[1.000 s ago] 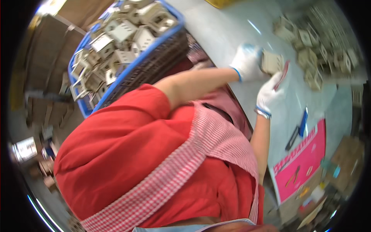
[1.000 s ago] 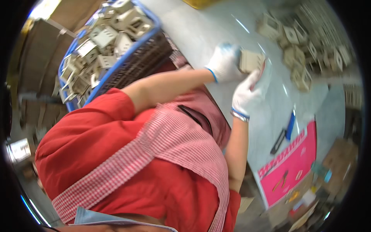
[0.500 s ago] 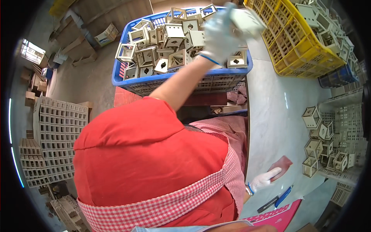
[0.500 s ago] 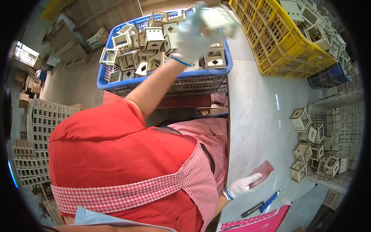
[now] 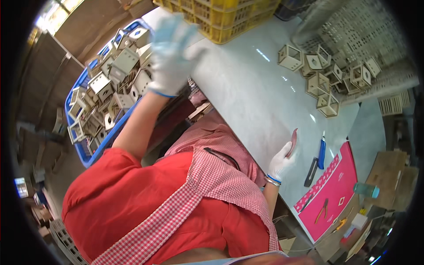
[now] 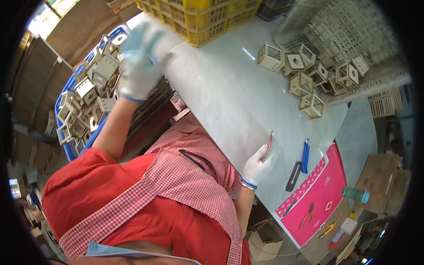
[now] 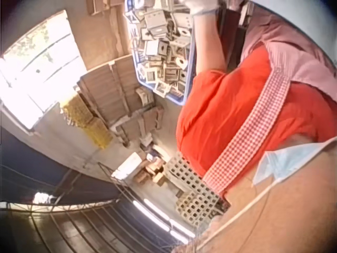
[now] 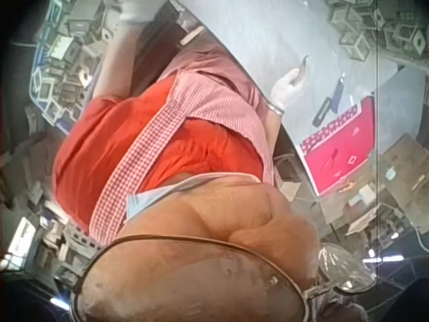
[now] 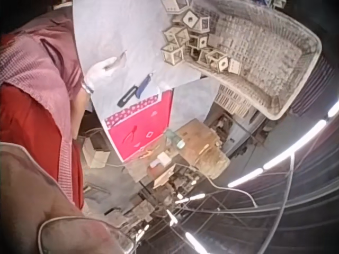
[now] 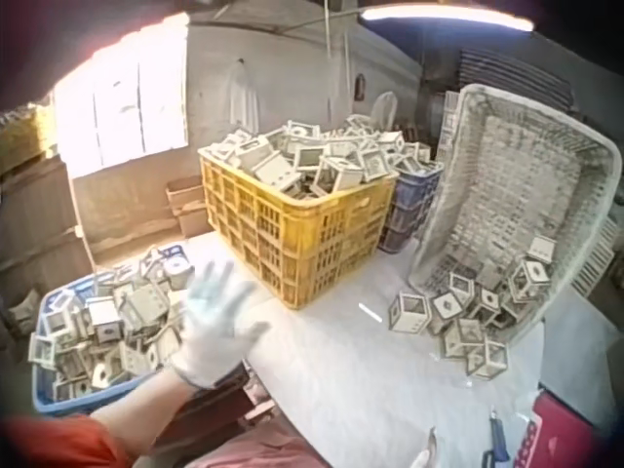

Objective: Sanding the edges and surfaces of small wooden boxes using a piece of sandpaper.

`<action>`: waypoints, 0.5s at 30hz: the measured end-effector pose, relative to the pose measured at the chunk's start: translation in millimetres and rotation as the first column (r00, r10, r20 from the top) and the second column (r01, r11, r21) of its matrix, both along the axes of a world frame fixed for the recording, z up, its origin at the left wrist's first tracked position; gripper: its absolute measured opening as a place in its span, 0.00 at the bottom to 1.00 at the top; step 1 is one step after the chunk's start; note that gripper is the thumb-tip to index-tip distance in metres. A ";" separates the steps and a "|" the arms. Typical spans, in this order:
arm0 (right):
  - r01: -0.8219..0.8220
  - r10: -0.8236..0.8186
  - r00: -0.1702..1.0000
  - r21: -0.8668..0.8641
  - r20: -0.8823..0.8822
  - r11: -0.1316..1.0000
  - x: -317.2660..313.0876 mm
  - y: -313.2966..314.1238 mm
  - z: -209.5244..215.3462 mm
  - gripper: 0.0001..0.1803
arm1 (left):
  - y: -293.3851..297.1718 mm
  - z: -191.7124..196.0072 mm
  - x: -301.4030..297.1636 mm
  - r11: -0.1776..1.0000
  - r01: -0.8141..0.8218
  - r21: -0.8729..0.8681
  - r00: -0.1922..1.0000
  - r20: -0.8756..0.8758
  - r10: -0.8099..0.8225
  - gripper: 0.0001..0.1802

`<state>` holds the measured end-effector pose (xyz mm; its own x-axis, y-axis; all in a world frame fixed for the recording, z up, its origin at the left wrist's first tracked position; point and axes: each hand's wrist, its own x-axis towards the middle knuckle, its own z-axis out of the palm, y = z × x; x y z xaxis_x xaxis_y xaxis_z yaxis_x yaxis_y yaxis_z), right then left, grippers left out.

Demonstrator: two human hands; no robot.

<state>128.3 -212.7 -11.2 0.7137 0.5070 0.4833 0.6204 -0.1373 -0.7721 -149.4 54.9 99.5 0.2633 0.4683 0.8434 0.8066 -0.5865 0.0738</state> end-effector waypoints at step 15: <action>0.085 0.139 0.925 -0.548 0.354 0.832 14.7 -25.9 -13.7 0.22 | 113.5 -21.8 292.5 0.565 0.040 -0.824 0.845 -0.274 -0.460 0.33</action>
<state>143.0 -238.6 -24.9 0.5242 0.7804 0.3409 0.8482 -0.4429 -0.2904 143.2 168.4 77.7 0.6913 0.7214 -0.0402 0.6972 -0.6515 0.2990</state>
